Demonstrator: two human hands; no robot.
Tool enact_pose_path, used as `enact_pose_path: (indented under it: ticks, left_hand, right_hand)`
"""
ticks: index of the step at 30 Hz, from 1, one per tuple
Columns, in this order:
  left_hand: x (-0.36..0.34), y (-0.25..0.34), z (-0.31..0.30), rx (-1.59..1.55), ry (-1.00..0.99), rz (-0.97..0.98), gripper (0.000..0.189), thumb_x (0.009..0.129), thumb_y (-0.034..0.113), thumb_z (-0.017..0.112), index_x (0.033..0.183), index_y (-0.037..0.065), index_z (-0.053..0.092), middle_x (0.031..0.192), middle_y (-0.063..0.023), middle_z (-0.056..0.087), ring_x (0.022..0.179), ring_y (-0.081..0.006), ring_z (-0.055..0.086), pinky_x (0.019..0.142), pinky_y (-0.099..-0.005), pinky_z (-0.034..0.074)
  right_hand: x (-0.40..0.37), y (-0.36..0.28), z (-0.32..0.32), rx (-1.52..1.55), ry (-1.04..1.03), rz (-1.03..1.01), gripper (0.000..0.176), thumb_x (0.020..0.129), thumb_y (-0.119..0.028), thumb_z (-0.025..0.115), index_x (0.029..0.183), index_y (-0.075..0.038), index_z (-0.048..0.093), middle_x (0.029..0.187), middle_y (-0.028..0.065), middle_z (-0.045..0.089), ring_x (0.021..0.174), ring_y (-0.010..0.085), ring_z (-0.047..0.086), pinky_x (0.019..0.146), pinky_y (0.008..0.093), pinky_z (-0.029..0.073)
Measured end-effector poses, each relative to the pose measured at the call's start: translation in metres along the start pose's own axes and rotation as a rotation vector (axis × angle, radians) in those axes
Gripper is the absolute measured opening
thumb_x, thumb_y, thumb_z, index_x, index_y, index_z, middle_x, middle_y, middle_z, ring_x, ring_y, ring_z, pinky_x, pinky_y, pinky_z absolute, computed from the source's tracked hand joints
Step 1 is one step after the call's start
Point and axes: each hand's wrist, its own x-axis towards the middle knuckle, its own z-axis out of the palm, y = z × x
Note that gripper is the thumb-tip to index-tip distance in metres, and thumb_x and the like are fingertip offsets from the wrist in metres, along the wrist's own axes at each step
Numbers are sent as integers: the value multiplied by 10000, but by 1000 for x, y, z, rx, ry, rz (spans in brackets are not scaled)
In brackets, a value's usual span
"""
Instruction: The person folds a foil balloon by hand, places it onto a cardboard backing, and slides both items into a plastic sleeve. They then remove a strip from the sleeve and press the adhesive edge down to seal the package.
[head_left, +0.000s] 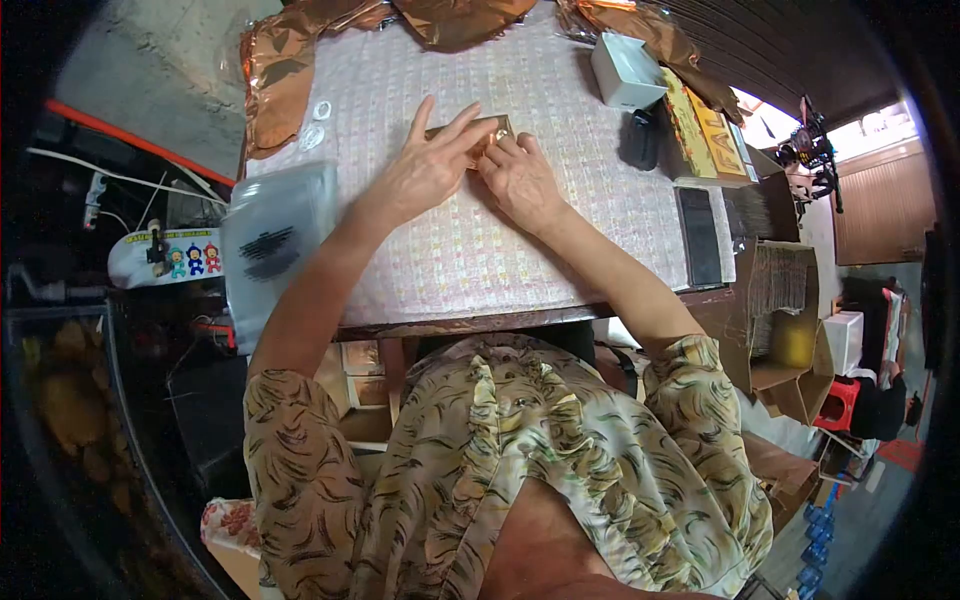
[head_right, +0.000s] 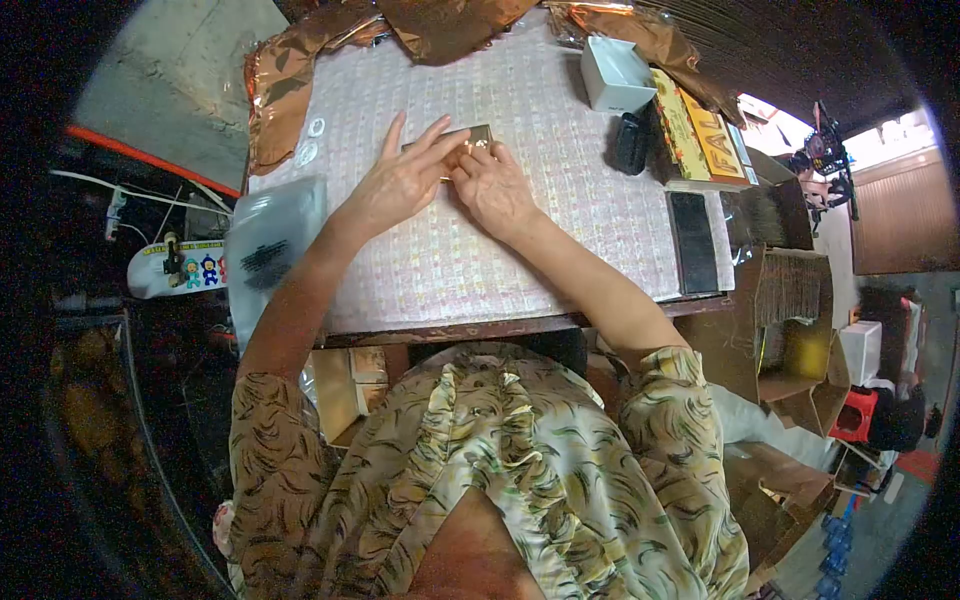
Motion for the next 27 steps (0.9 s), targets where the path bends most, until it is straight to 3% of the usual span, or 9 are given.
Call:
enact_pose_path:
  ticks: [3, 7, 8, 9, 10, 14, 19, 25, 27]
  left_hand:
    - [0, -4, -20, -81, 42, -8, 147, 889, 141, 730, 961, 21, 775, 1481, -45, 563, 1477, -221, 418, 1217, -641, 257]
    - [-13, -24, -29, -793, 405, -540, 390, 1022, 311, 635, 1296, 36, 673, 1469, -86, 591, 1416, -231, 490, 1212, -486, 308]
    - [-19, -30, -25, -1074, 549, -705, 523, 1061, 421, 580, 1391, 17, 608, 1476, -114, 585, 1384, -235, 522, 1191, -432, 347]
    - [-26, -33, -17, -1075, 548, -701, 523, 1061, 421, 580, 1391, 17, 608, 1476, -114, 585, 1384, -235, 522, 1191, -432, 347]
    - [-32, -34, -7, -1396, 502, -821, 663, 1054, 550, 485, 1412, -1, 574, 1452, -141, 592, 1337, -240, 550, 1151, -411, 388]
    - [-31, -11, 16, -2083, 182, -852, 1002, 992, 804, 246, 1430, -55, 517, 1355, -175, 630, 1207, -256, 615, 1063, -407, 464]
    - [-6, 36, 1, -2084, 194, -881, 1075, 950, 853, 256, 1474, -65, 451, 1394, -185, 607, 1248, -267, 611, 1108, -408, 447]
    - [34, 58, 6, -2064, 161, -862, 947, 1031, 734, 302, 1489, -84, 430, 1430, -185, 588, 1248, -248, 605, 1090, -410, 454]
    - [50, 60, 16, -1779, 83, -855, 860, 1069, 661, 324, 1491, -79, 438, 1438, -173, 590, 1256, -240, 608, 1076, -394, 464]
  right_hand:
    - [4, -4, -20, 252, 44, 139, 233, 874, -150, 731, 1083, -48, 743, 986, 86, 701, 1010, 268, 615, 948, 420, 400]
    - [5, 4, -70, 436, -9, 329, 152, 907, -136, 742, 1029, -53, 779, 871, 64, 729, 887, 210, 649, 868, 372, 427]
    - [8, 7, -84, 774, -80, 563, 103, 918, -127, 738, 962, -46, 783, 843, 59, 746, 847, 168, 665, 829, 347, 457]
    - [7, 13, -92, 1112, -151, 795, 102, 929, -118, 733, 895, -39, 788, 815, 54, 763, 807, 126, 681, 790, 322, 486]
    - [-4, 29, -77, 1341, -74, 717, 112, 939, -119, 754, 941, -12, 789, 874, 60, 778, 760, 78, 662, 701, 268, 501]
    - [-16, 34, -89, 1578, 42, 843, 114, 924, -66, 752, 981, 28, 782, 901, 81, 780, 791, 113, 687, 751, 252, 525]
    - [-40, 39, -81, 1622, 89, 920, 102, 916, -55, 753, 975, 23, 783, 907, 86, 782, 790, 114, 690, 760, 265, 526]
    - [-98, 62, -82, 1683, 265, 1009, 137, 965, -83, 699, 1031, 7, 779, 944, 75, 780, 849, 138, 707, 832, 276, 536]
    - [-118, 68, -114, 1712, 335, 1119, 182, 975, -90, 687, 1095, 30, 752, 989, 80, 775, 882, 138, 707, 849, 272, 535]
